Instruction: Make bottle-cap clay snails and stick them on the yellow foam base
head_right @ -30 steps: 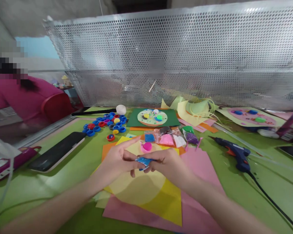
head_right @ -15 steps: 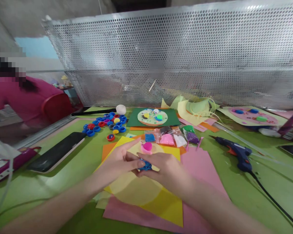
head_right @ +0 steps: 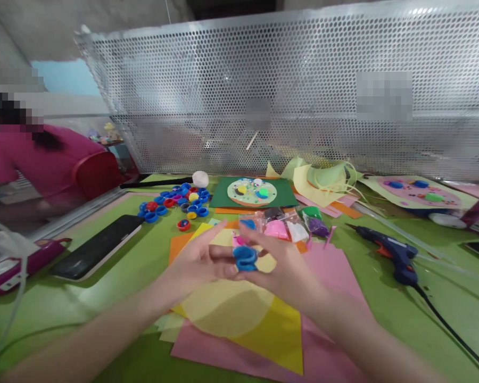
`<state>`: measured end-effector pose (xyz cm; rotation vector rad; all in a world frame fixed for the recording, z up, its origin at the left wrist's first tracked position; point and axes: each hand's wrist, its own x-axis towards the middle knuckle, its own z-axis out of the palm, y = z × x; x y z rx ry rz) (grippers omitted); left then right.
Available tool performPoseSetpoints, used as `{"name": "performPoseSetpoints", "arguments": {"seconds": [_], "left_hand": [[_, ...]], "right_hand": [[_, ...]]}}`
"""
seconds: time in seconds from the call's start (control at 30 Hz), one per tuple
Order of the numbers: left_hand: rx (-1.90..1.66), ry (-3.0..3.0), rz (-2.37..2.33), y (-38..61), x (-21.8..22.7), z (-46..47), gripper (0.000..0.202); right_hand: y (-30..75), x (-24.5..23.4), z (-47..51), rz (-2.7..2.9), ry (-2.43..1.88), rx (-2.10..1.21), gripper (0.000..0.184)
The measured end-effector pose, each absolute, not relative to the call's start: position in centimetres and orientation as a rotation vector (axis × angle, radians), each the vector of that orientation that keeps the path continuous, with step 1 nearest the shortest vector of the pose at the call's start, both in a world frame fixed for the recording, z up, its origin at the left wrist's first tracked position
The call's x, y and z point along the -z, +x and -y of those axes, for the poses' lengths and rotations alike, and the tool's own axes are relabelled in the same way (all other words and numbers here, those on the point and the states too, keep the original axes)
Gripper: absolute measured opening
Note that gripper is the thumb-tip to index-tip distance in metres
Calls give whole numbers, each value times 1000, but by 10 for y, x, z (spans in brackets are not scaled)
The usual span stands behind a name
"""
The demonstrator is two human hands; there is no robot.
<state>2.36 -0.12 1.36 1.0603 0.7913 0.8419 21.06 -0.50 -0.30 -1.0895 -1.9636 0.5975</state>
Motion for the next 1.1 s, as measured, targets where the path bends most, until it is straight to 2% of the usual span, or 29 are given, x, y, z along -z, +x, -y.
{"name": "performPoseSetpoints", "arguments": {"seconds": [0.1,0.17,0.27,0.4,0.47,0.53,0.6,0.63,0.7,0.77,0.9,1.1], "left_hand": [[-751,1158,-826,25,-6,4,109],[-742,1209,-917,25,-5,5,110],[-773,1246,-1028,24,-11,4,112],[-859,1228,-1162,20,-21,0,106],[-944,1139,-1121,18,-24,-1,103],[-971,1046,-1020,18,-24,0,109],[-918,1014,-895,21,-20,2,114],[-864,1032,-830,22,-17,3,110],[-762,1096,-736,26,-11,5,96],[-709,1164,-738,28,-5,6,89],[-722,1248,-844,25,-5,6,108],[-772,1328,-925,21,-10,7,120]], "right_hand": [[200,4,14,2091,-1026,-584,26],[200,3,16,2137,-961,-611,21],[210,-1,10,2186,-906,-661,25],[232,-2,-7,2004,-1106,-613,24],[237,-3,-12,1925,-1112,-602,32],[234,-2,-11,1928,-1084,-621,47],[226,0,-5,1995,-1083,-611,57],[221,1,-2,2042,-1088,-592,58],[213,6,4,2135,-1074,-555,58],[209,10,7,2222,-1035,-554,51],[209,11,8,2352,-987,-570,24],[210,8,10,2403,-1065,-461,42]]}}
